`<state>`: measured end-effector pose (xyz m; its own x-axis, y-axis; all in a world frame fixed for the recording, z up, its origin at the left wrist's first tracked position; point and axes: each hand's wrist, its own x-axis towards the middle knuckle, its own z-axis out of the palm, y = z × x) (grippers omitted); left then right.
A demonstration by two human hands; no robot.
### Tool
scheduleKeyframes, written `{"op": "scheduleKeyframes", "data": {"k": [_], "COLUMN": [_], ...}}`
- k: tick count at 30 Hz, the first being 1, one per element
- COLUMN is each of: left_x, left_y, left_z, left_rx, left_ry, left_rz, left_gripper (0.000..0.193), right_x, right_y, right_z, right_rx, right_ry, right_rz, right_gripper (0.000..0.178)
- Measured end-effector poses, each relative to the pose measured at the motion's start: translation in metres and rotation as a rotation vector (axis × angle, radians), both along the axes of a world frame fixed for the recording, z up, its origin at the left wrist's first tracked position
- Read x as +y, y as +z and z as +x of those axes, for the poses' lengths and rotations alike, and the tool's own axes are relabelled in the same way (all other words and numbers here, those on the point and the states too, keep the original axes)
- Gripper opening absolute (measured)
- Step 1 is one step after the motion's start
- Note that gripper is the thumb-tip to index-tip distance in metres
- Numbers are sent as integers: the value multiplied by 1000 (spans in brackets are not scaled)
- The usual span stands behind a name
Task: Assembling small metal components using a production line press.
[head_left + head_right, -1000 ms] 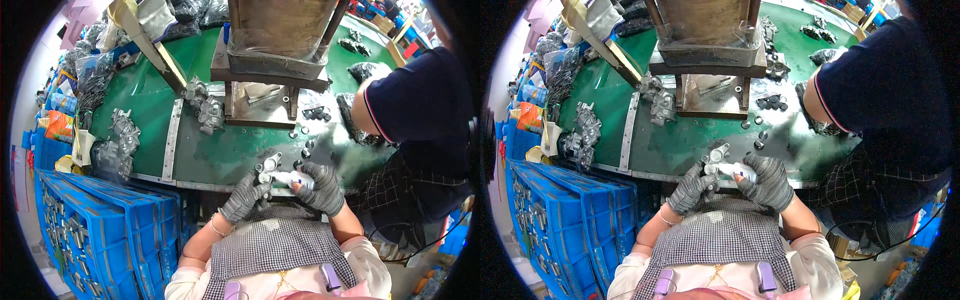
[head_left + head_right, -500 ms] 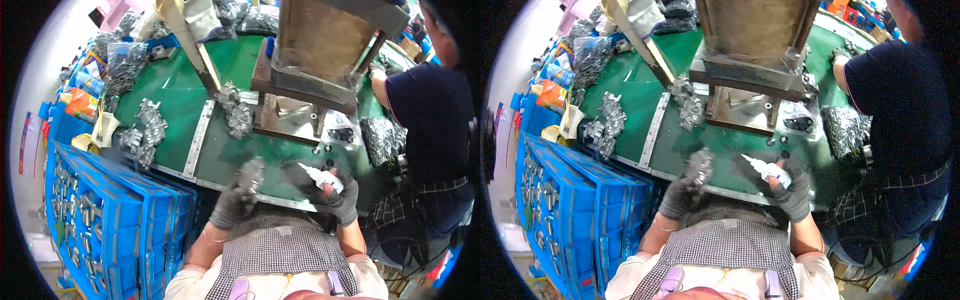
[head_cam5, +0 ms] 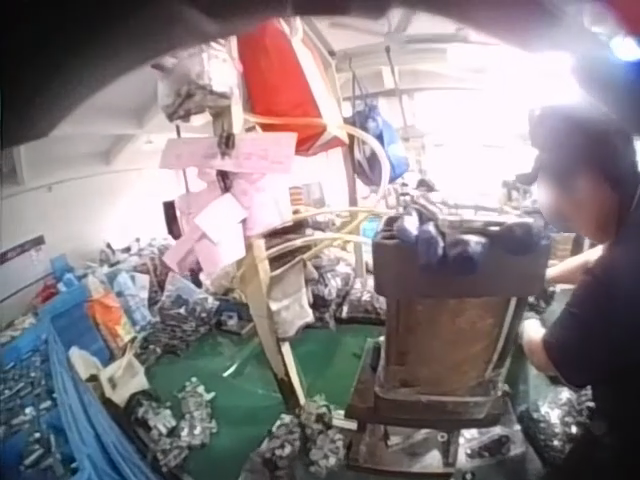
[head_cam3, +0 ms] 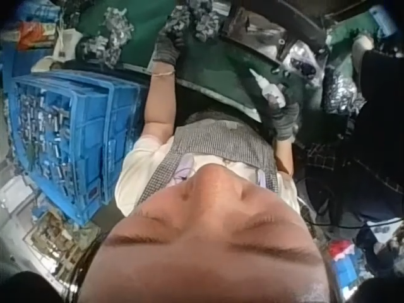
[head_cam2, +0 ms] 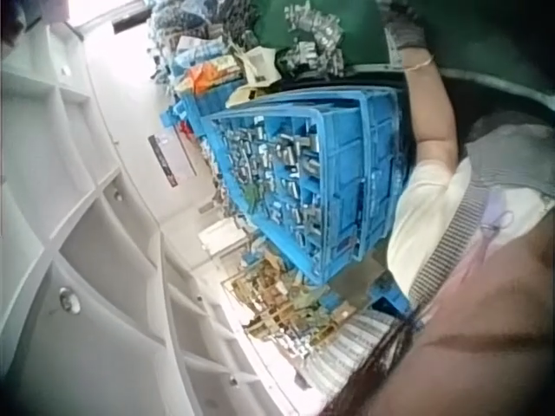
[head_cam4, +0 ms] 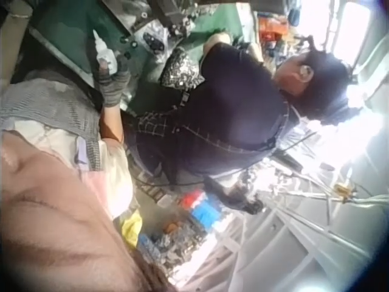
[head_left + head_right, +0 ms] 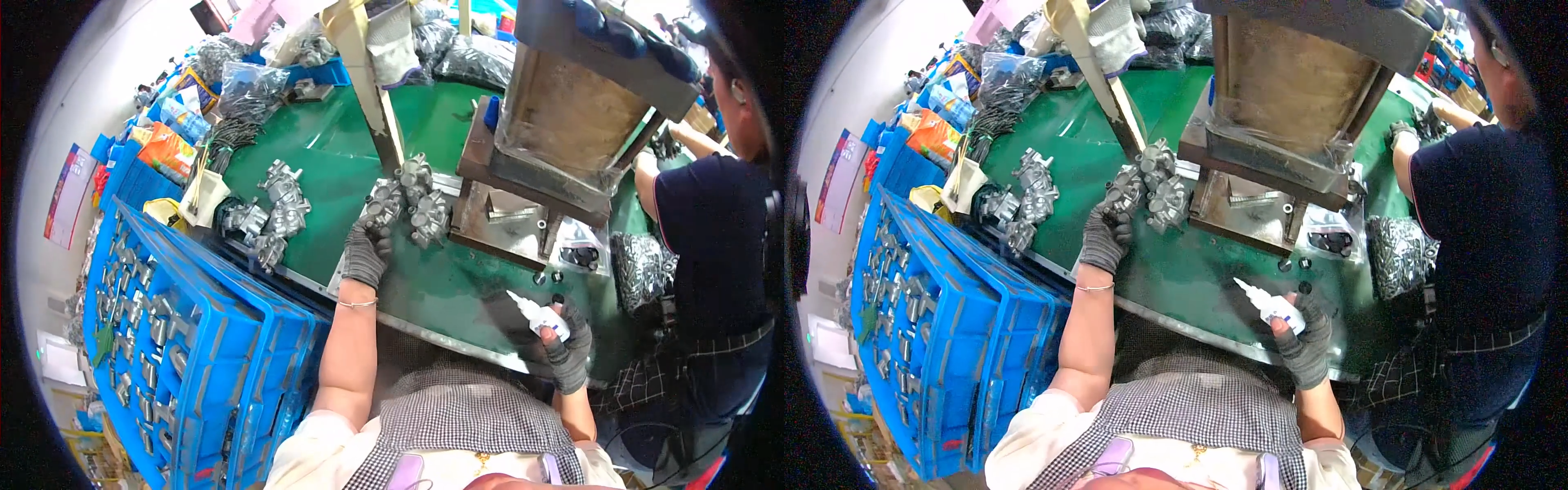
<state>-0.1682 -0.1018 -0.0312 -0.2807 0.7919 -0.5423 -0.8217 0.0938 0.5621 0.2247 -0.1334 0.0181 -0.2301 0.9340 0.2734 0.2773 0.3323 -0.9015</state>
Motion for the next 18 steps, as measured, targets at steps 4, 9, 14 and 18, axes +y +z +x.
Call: {"op": "scheduleKeyframes", "data": {"k": [4, 9, 14, 18], "left_x": [8, 8, 15, -16], "left_y": [-2, -3, -6, -45], "left_z": [-21, -20, -16, -109], "left_rx": [-100, 35, 462, 1608], "left_ry": [-10, 72, 121, 239], "left_rz": [-10, -120, -319, -357], "left_gripper": [29, 33, 32, 36], "right_x": [2, 2, 9, 6], "right_y": [0, 8, 5, -4], "right_z": [0, -4, 5, -7], "right_rx": [17, 48, 39, 264], "right_ry": [36, 38, 60, 129], "right_rz": [-104, -152, -175, -314], "right_gripper": [46, 48, 48, 47]}}
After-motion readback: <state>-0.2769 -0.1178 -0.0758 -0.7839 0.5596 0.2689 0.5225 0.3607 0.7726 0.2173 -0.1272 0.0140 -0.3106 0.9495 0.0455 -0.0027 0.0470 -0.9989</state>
